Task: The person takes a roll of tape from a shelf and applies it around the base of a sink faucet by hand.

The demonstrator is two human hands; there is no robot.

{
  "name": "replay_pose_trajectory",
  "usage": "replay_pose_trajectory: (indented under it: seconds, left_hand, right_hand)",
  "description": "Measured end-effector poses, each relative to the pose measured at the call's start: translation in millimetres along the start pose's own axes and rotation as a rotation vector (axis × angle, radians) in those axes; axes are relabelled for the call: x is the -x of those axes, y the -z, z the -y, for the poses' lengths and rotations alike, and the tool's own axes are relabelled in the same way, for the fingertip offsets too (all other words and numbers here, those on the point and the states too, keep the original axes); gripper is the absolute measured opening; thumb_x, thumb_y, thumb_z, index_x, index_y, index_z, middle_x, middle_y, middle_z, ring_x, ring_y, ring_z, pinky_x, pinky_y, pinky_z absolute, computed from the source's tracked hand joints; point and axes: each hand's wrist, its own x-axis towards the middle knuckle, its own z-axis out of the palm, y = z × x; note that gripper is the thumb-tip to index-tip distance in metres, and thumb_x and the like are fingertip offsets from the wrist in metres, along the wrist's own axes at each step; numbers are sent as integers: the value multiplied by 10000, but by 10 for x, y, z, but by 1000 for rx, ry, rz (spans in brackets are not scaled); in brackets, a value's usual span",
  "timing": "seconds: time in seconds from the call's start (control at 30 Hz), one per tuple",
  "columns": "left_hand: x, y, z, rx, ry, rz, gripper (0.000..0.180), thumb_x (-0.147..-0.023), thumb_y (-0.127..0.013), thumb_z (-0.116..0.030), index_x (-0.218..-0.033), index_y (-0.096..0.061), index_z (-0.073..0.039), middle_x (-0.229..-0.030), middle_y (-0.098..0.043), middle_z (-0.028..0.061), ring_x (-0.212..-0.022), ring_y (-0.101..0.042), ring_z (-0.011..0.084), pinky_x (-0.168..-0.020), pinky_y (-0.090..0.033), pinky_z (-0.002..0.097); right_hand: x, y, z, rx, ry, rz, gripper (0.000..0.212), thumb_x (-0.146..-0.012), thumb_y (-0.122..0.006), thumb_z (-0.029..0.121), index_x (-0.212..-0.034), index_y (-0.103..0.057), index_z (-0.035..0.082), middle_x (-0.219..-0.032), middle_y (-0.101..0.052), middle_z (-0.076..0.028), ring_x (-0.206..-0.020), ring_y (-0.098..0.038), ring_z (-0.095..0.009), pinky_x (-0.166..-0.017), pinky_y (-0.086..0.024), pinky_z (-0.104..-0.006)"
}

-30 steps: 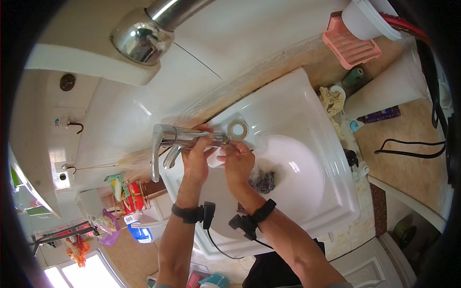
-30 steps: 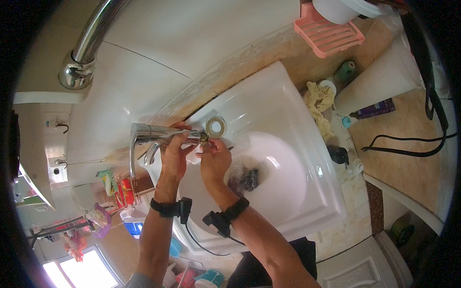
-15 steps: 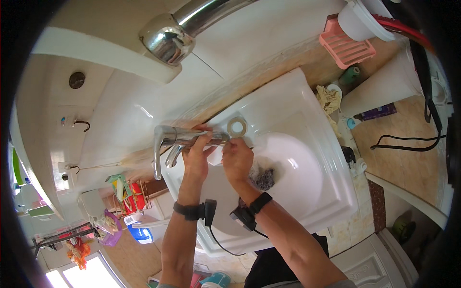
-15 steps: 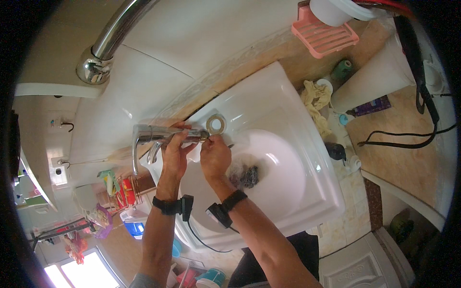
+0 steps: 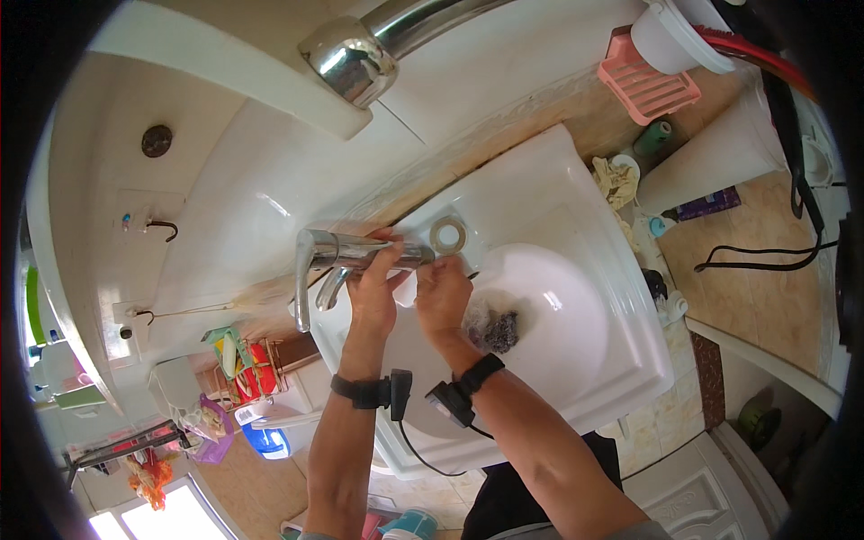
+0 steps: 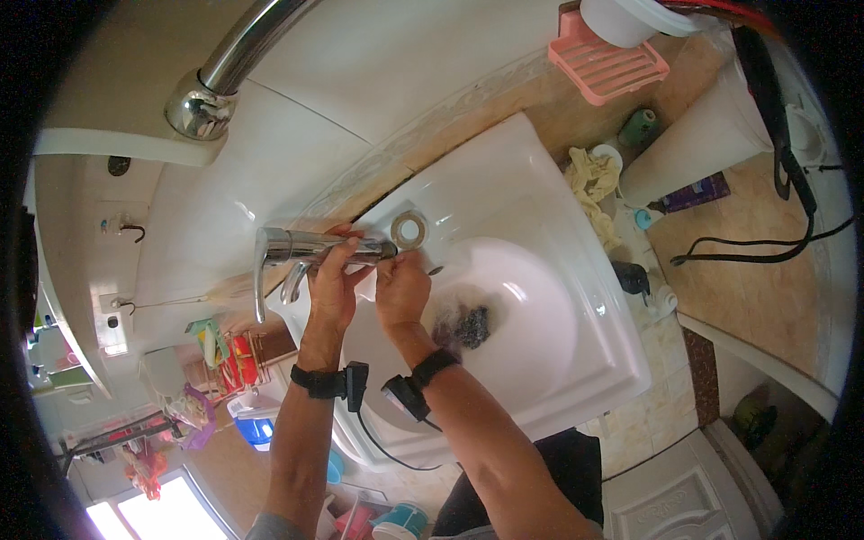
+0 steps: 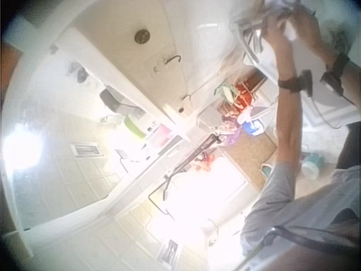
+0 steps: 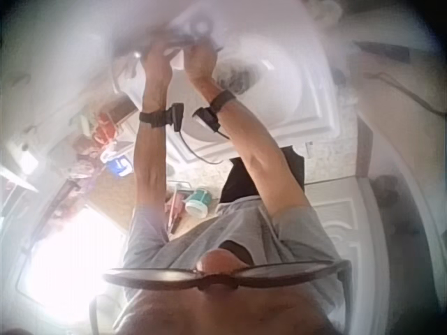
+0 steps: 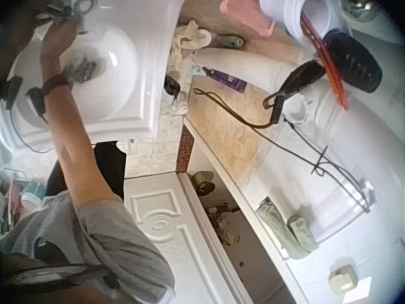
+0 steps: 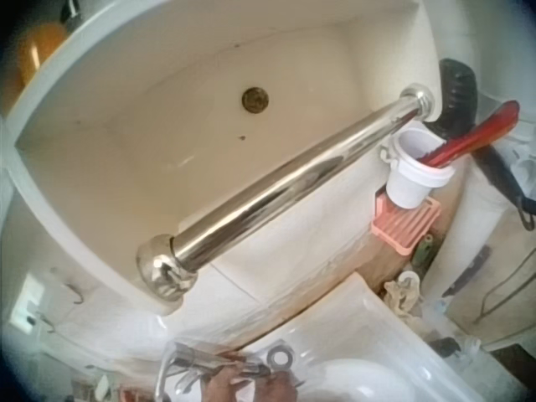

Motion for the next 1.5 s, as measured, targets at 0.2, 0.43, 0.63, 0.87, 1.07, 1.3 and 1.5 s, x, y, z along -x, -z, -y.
replay_pose_trajectory:
  seconds: [0.2, 0.43, 0.63, 0.87, 1.07, 1.3, 1.5]
  left_hand:
    - [-8, 15, -39, -32, 31, 12, 394, -826, -744, -216, -1198, -640, -139, -1161, -633, 15, -1114, -580, 167, -925, -491, 422]
    - [-35, 79, -10, 2, 28, 51, 440, -846, -724, -207, -1266, -621, -125, -1211, -627, 36, -1142, -580, 176, -926, -496, 415]
    - [-25, 110, 6, 36, 8, 34, 453, -865, -722, -218, -1281, -574, -116, -1173, -642, 64, -1043, -646, 214, -878, -537, 393]
    - [-30, 46, 36, 23, 1, 38, 454, -861, -727, -223, -1281, -585, -125, -1181, -641, 58, -1043, -628, 212, -892, -511, 410]
    - [26, 39, -67, 4, 28, 47, 431, -841, -726, -195, -1247, -607, -109, -1178, -630, 60, -1007, -618, 203, -852, -508, 385]
    - [32, 53, 7, 18, -144, 112, 396, -846, -726, -154, -1225, -625, -94, -1119, -642, 37, -947, -624, 182, -815, -504, 347]
    - [-5, 65, -13, 50, -2, 31, 436, -799, -750, -134, -1208, -636, -37, -991, -640, 36, -888, -596, 141, -784, -494, 298]
  right_hand:
    - [68, -79, -18, -306, -136, -30, 131, -876, -649, 82, -858, -540, 12, -641, -632, -168, -584, -645, -346, -569, -511, -420]
    - [176, 32, 126, -176, 42, -42, 92, -877, -666, 31, -937, -602, 5, -791, -657, -159, -694, -665, -292, -635, -527, -373]
    - [181, -17, 92, -246, 53, -87, 124, -878, -671, 8, -991, -623, -5, -869, -655, -134, -735, -669, -233, -641, -547, -329]
    - [190, -64, -1, -377, -238, -30, 133, -891, -648, 12, -1018, -644, -25, -821, -696, -144, -702, -691, -225, -661, -565, -346]
    - [232, 18, 104, -463, -380, 139, 93, -939, -605, 51, -985, -661, -6, -833, -708, -103, -658, -709, -183, -540, -554, -311]
    - [234, 94, 91, -456, -366, 297, 136, -968, -596, 90, -1060, -671, 24, -836, -680, -37, -667, -662, -123, -521, -502, -263]
    - [342, 245, -38, -359, -221, 442, 189, -957, -617, 143, -1135, -651, 90, -887, -643, 60, -765, -603, -70, -615, -467, -230]
